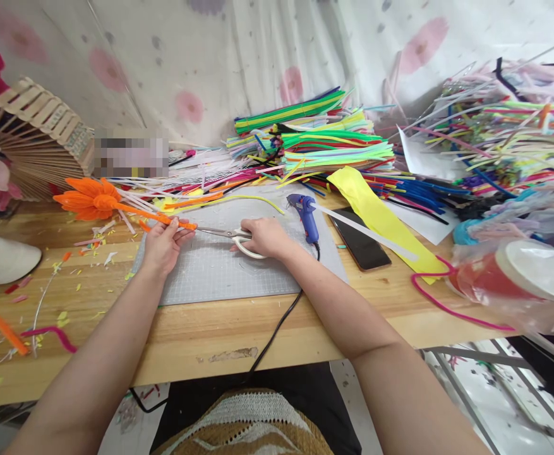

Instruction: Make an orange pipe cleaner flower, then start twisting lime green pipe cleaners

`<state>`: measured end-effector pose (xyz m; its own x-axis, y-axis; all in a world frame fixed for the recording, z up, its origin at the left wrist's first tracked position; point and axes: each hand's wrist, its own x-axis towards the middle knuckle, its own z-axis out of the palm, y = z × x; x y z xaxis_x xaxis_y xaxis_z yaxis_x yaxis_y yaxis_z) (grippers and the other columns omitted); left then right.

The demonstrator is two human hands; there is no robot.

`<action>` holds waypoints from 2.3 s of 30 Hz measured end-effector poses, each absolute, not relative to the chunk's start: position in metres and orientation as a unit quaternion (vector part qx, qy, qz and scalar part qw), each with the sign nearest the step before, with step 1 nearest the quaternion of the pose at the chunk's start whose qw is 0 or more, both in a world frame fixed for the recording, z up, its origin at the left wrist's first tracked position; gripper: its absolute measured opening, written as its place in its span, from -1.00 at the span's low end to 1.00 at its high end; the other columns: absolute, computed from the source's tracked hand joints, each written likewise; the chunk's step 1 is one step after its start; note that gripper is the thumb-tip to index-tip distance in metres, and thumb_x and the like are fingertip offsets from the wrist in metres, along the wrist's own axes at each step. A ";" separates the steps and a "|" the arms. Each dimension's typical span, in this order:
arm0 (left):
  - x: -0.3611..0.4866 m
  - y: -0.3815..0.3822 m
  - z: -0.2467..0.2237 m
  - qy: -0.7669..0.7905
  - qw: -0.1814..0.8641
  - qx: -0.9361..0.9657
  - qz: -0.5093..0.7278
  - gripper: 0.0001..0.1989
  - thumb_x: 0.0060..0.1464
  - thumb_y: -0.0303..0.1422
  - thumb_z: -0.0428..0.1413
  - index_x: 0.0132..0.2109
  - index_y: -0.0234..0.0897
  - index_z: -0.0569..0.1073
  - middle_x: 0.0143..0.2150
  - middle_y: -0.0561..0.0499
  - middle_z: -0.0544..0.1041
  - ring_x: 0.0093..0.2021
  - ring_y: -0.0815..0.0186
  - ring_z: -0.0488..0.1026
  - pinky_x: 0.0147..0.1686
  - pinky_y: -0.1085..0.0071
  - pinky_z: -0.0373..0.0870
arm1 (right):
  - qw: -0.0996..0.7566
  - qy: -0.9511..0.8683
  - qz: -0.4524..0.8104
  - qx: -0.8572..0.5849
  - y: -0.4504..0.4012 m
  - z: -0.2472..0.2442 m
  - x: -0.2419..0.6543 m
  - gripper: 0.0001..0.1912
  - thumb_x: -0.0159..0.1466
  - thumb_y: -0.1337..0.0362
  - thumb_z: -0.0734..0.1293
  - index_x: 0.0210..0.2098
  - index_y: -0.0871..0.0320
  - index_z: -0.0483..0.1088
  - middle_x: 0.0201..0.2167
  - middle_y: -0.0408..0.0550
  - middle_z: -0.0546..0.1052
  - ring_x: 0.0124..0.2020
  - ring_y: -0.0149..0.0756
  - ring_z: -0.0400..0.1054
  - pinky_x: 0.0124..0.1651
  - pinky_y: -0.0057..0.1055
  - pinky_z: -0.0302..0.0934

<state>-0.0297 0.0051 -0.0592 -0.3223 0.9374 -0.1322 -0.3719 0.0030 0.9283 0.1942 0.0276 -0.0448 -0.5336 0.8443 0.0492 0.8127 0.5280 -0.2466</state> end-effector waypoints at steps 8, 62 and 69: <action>-0.031 0.006 -0.060 0.499 0.505 0.285 0.643 -0.91 0.01 -0.41 0.08 -0.34 -0.33 0.31 -0.44 0.05 0.50 -0.48 0.38 0.51 -0.45 0.49 0.44 | 0.067 -0.871 0.107 -0.474 0.027 -0.043 0.192 -0.49 0.09 -0.19 0.19 -0.32 0.14 0.37 -0.37 -0.02 0.52 -0.38 -0.27 0.35 -0.45 -0.45 -0.13; -0.005 -0.035 0.031 0.442 0.620 0.506 0.406 -0.63 -0.19 -0.19 0.24 -0.27 -0.38 0.46 -0.36 -0.08 0.56 -0.34 0.27 0.52 -0.29 0.35 0.44 | 0.348 -0.354 0.780 -0.381 0.062 0.025 0.133 -0.83 0.20 0.54 0.19 -0.48 0.25 0.30 -0.68 -0.20 0.40 -0.62 -0.54 0.29 -0.46 -0.60 0.26; -0.008 -0.043 0.010 0.486 0.582 0.496 0.424 -0.54 -0.35 -0.18 0.29 -0.27 -0.37 0.45 -0.47 -0.01 0.54 -0.41 0.25 0.51 -0.32 0.28 0.44 | 0.318 -0.413 0.770 -0.368 0.061 0.016 0.127 -0.85 0.20 0.50 0.21 -0.47 0.28 0.34 -0.64 -0.16 0.42 -0.59 -0.54 0.29 -0.47 -0.59 0.23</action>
